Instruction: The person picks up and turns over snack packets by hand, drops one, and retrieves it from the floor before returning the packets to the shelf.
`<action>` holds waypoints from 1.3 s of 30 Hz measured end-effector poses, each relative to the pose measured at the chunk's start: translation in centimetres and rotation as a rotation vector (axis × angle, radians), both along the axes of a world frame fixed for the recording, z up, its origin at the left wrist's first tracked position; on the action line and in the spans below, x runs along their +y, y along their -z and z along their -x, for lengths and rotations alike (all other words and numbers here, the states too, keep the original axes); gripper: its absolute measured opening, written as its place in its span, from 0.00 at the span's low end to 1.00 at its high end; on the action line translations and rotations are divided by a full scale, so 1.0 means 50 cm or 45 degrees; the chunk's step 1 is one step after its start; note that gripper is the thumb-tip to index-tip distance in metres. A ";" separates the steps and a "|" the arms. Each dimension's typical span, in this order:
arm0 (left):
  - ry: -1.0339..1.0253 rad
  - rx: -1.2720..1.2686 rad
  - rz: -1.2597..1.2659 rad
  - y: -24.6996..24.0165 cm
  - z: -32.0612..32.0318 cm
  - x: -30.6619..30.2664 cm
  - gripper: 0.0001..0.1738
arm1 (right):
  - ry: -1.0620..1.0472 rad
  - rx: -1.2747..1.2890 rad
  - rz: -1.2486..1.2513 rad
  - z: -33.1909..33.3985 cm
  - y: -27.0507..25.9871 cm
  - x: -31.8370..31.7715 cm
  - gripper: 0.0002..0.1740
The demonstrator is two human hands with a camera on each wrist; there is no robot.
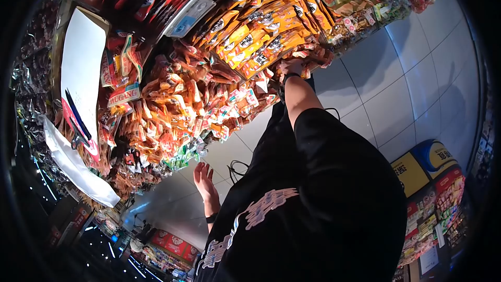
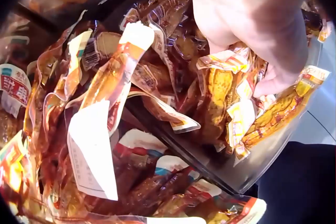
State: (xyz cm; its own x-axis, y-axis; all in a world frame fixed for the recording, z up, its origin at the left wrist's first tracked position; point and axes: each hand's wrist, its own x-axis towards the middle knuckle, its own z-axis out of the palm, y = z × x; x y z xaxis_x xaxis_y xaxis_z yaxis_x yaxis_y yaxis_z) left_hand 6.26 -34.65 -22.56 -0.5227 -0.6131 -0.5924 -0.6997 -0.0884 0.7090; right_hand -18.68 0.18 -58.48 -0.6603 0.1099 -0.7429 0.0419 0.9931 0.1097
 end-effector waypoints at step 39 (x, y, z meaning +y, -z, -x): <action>0.310 0.309 -0.410 0.042 0.133 0.050 0.13 | 1.588 -0.195 1.310 -0.085 -0.394 0.288 0.20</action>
State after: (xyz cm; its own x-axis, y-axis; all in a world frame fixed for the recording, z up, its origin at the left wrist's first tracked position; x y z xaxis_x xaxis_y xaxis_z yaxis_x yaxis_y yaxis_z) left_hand -0.40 -32.16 -24.66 -0.7754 -0.2605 -0.5753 -0.5450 -0.1843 0.8180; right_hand -14.45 14.60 -38.79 -0.4638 -0.0665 -0.8835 0.8853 0.0048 -0.4651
